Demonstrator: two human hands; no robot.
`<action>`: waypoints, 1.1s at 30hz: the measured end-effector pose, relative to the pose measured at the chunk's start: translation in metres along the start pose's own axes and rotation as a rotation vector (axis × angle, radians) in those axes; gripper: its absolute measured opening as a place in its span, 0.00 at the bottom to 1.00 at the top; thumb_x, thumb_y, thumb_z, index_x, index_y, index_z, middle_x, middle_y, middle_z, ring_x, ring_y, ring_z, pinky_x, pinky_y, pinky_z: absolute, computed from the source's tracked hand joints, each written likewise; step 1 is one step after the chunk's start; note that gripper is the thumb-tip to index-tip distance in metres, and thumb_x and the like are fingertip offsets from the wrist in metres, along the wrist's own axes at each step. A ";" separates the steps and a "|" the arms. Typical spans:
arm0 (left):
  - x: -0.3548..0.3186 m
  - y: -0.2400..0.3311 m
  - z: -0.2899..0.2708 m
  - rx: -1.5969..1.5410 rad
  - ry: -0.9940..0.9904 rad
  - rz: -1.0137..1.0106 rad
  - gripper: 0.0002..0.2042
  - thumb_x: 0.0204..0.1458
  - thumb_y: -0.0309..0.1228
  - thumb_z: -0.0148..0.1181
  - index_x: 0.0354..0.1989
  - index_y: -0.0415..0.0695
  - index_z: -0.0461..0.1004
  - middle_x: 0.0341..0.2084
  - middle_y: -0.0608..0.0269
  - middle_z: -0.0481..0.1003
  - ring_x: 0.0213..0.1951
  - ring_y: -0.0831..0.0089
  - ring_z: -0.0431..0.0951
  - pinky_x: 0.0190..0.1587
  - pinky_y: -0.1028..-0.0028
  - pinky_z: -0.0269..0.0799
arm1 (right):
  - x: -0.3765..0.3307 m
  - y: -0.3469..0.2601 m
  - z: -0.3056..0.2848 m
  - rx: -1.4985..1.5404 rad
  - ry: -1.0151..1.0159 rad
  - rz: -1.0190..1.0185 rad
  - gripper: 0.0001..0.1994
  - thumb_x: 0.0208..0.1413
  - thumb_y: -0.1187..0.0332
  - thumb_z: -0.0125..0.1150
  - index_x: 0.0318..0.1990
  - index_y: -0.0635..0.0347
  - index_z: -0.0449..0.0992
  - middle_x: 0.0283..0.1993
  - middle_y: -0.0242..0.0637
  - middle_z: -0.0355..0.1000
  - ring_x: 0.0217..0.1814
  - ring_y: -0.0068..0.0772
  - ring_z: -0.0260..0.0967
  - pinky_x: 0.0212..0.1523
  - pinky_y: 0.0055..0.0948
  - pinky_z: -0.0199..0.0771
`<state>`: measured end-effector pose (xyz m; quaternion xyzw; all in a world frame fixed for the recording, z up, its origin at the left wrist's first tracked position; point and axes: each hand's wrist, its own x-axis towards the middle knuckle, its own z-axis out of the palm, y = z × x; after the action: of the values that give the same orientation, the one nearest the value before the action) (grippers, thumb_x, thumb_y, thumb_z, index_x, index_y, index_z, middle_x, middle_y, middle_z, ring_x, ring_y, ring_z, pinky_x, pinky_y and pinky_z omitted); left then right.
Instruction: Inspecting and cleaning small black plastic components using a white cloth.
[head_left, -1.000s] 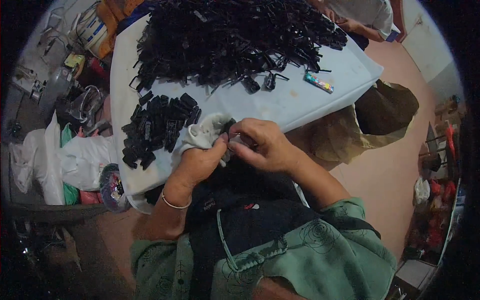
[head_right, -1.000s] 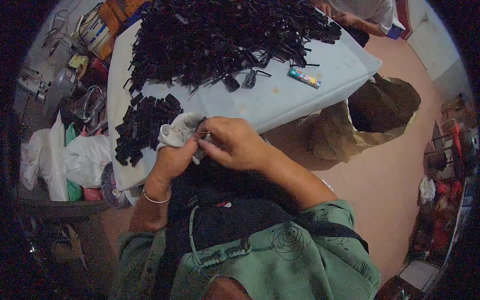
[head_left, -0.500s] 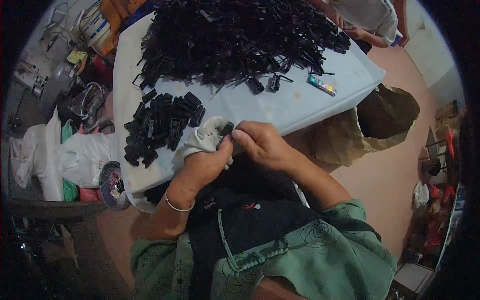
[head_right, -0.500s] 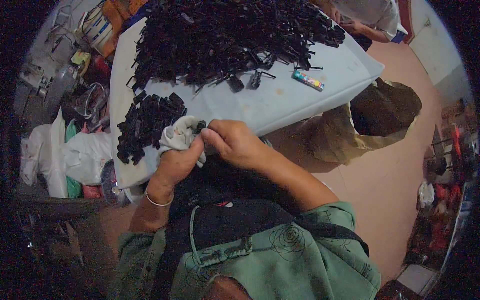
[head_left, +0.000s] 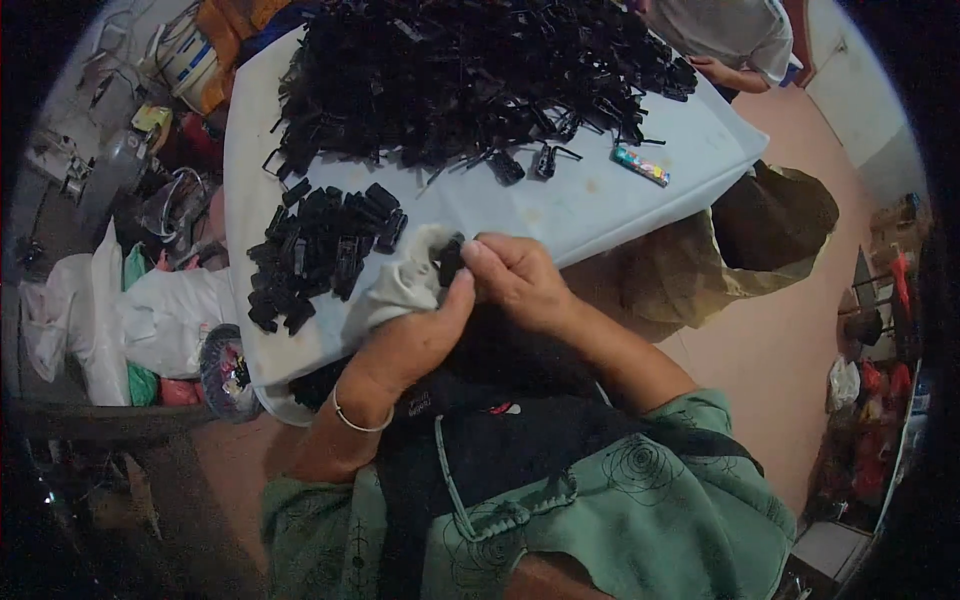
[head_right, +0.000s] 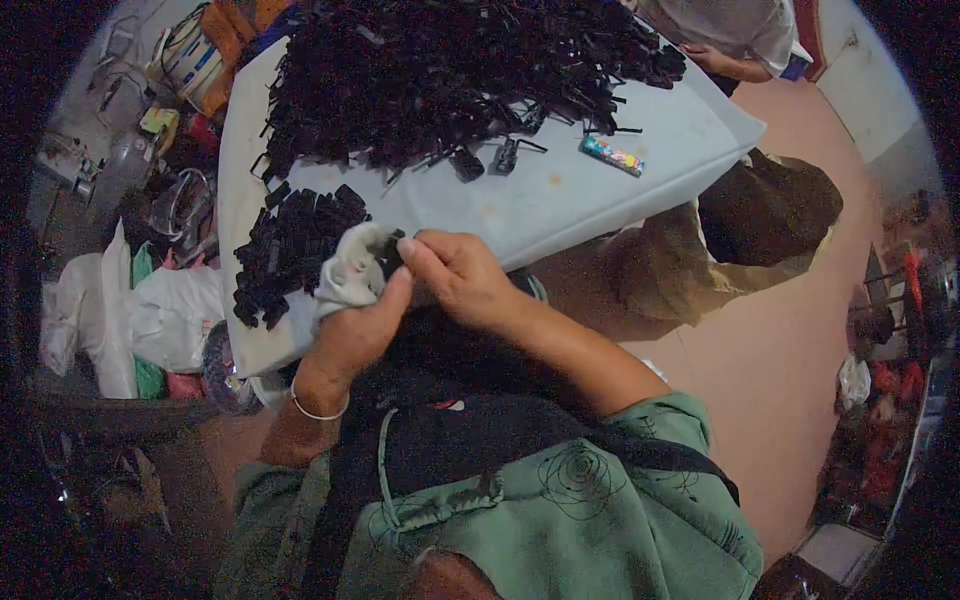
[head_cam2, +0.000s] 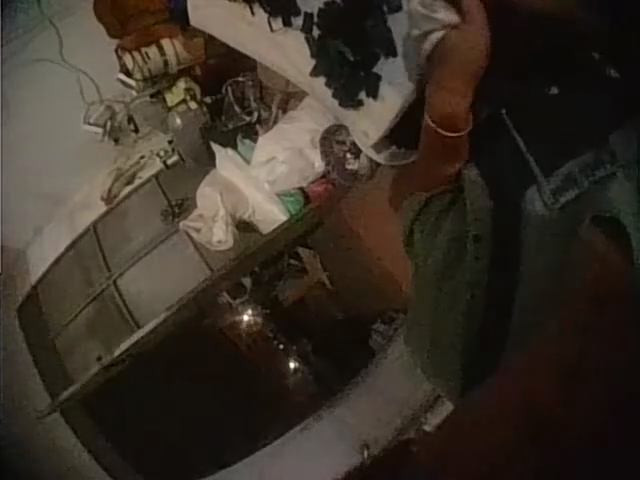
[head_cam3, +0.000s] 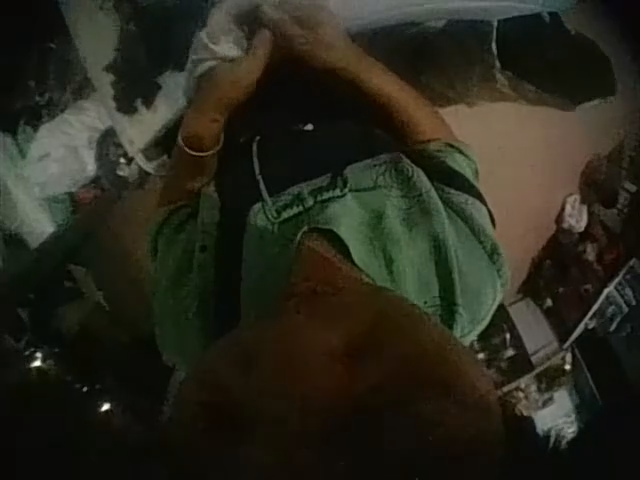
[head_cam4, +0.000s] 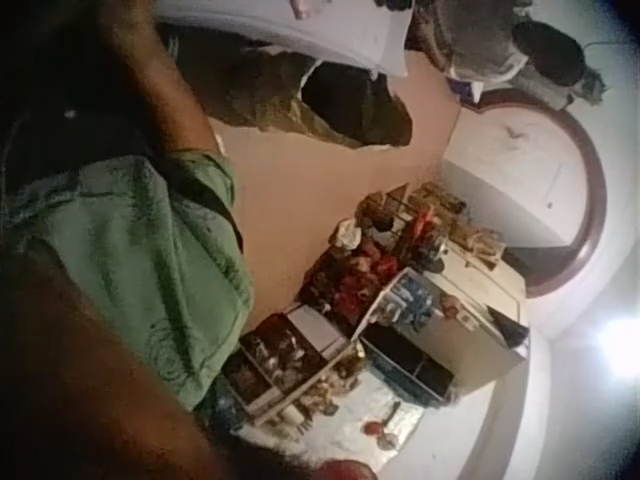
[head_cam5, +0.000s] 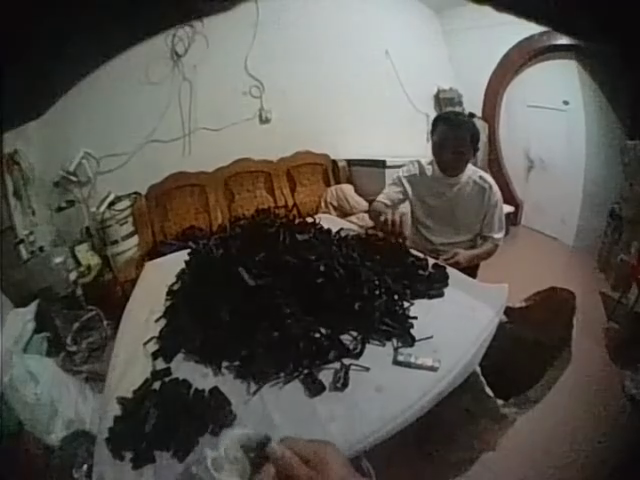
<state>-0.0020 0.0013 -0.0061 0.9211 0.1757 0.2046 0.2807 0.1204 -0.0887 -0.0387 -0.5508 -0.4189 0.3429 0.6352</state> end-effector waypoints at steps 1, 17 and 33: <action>0.007 0.012 -0.009 -0.351 -0.029 -0.258 0.15 0.50 0.25 0.49 0.47 0.37 0.61 0.40 0.59 0.67 0.44 0.72 0.66 0.48 0.75 0.60 | 0.002 -0.007 -0.004 -0.173 0.049 -0.128 0.11 0.54 0.65 0.51 0.27 0.65 0.69 0.18 0.39 0.62 0.21 0.22 0.58 0.23 0.27 0.61; 0.001 0.000 -0.004 -0.532 -0.117 -0.087 0.15 0.52 0.26 0.43 0.49 0.39 0.60 0.27 0.69 0.67 0.24 0.86 0.63 0.24 0.85 0.59 | 0.001 -0.008 -0.013 -0.025 -0.060 -0.060 0.10 0.46 0.67 0.61 0.29 0.64 0.69 0.20 0.26 0.62 0.23 0.14 0.55 0.24 0.18 0.59; 0.000 -0.002 -0.002 -0.032 -0.060 0.032 0.12 0.46 0.22 0.43 0.41 0.36 0.62 0.32 0.53 0.67 0.37 0.63 0.68 0.41 0.70 0.64 | 0.002 0.000 0.008 -0.260 -0.081 -0.092 0.14 0.58 0.65 0.44 0.24 0.65 0.64 0.17 0.29 0.56 0.23 0.17 0.50 0.24 0.23 0.58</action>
<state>-0.0030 0.0039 -0.0057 0.9250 0.1490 0.1839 0.2973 0.1141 -0.0840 -0.0378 -0.5944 -0.5100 0.2780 0.5561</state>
